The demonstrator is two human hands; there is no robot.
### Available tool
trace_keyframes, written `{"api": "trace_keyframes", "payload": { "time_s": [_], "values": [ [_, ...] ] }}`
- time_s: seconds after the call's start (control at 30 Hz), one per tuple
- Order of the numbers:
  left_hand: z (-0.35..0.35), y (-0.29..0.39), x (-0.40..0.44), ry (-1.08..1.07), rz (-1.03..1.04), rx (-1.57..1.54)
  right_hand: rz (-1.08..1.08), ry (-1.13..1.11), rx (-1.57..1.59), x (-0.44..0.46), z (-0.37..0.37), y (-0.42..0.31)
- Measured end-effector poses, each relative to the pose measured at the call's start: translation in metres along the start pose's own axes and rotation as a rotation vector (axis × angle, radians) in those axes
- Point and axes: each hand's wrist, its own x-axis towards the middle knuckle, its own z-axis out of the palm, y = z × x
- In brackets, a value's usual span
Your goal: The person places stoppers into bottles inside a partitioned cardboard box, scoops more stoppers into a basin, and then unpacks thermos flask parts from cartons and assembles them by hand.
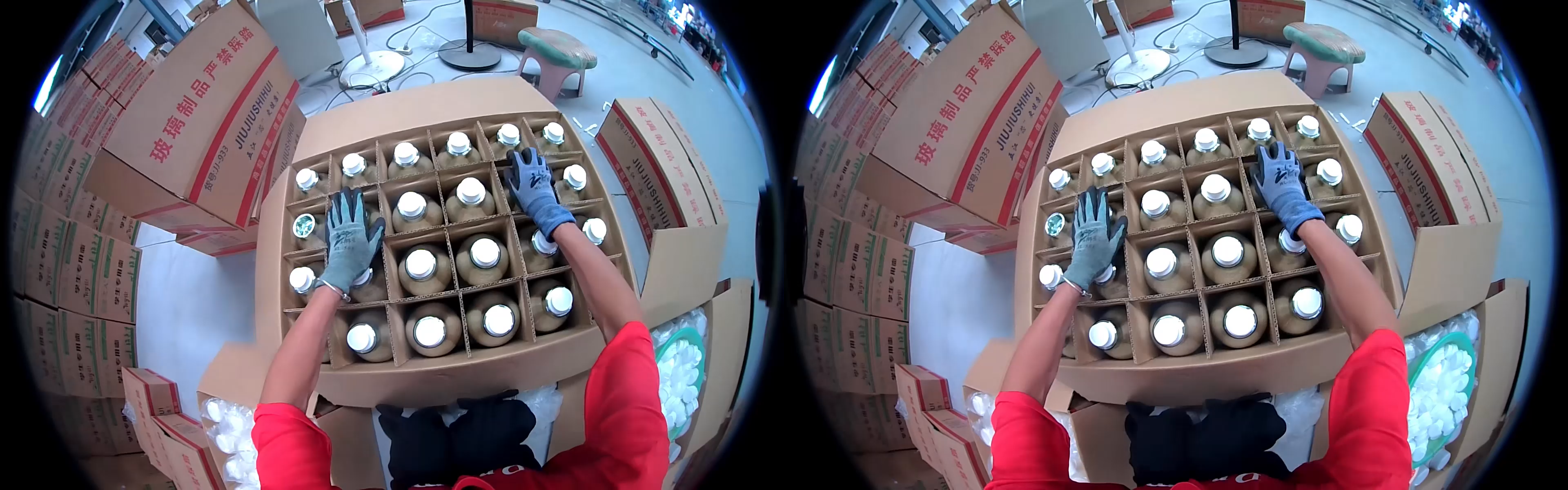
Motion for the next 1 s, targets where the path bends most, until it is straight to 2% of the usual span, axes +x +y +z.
{"api": "trace_keyframes", "payload": {
  "time_s": [0.1,0.2,0.23,0.3,0.37,0.4,0.47,0.5,0.57,0.6,0.63,0.67,0.7,0.73,0.77,0.83,0.87,0.97,1.0],
  "values": [
    [0.001,0.005,-0.003,-0.031,-0.054,0.049,-0.066,0.019,0.140,-0.021,-0.002,0.007],
    [0.012,0.004,0.002,-0.037,-0.060,0.086,0.093,-0.260,-0.010,-0.016,-0.008,-0.007],
    [0.007,0.006,0.005,-0.123,-0.171,-0.025,0.122,-0.321,-0.009,-0.010,-0.012,-0.008],
    [0.015,-0.001,0.007,-0.117,-0.234,-0.084,0.071,-0.287,0.029,-0.008,0.004,0.005],
    [0.021,-0.007,0.007,-0.093,-0.226,-0.086,-0.033,-0.054,0.145,-0.040,0.014,0.024],
    [0.019,-0.008,0.008,-0.089,-0.233,-0.094,-0.159,0.033,0.206,-0.069,-0.037,0.013],
    [0.018,-0.007,0.012,-0.055,-0.254,-0.068,-0.159,0.166,0.140,-0.145,-0.123,0.007],
    [0.019,-0.007,0.011,-0.034,-0.259,-0.044,-0.112,0.136,0.172,-0.186,-0.162,0.016],
    [0.023,-0.012,0.013,0.036,-0.218,-0.054,0.102,0.148,-0.042,-0.278,-0.210,0.062],
    [0.012,-0.001,0.010,0.117,-0.212,0.006,0.288,0.147,-0.247,-0.327,-0.222,0.093],
    [-0.006,0.010,0.006,0.101,-0.184,0.057,0.481,0.112,-0.291,-0.385,-0.224,0.142],
    [-0.012,0.019,-0.001,0.164,-0.111,0.128,0.801,-0.105,-0.391,-0.423,-0.239,0.157],
    [-0.015,0.027,-0.012,0.223,-0.043,0.203,0.903,-0.199,-0.400,-0.464,-0.242,0.174],
    [-0.016,0.038,-0.022,0.253,-0.039,0.107,0.982,-0.391,-0.404,-0.504,-0.235,0.194],
    [-0.015,0.052,-0.032,0.285,-0.037,-0.013,0.999,-0.426,-0.236,-0.525,-0.233,0.199],
    [-0.040,0.094,-0.061,0.295,-0.016,-0.204,0.984,-0.485,-0.447,-0.526,-0.231,0.176],
    [-0.054,0.114,-0.074,0.320,0.055,-0.351,0.931,-0.429,-0.528,-0.528,-0.226,0.176],
    [-0.075,0.161,-0.120,0.215,0.153,-0.495,0.930,-0.398,-0.540,-0.524,-0.218,0.191],
    [-0.089,0.179,-0.133,0.187,0.162,-0.547,0.870,-0.334,-0.537,-0.531,-0.210,0.207]
  ]
}}
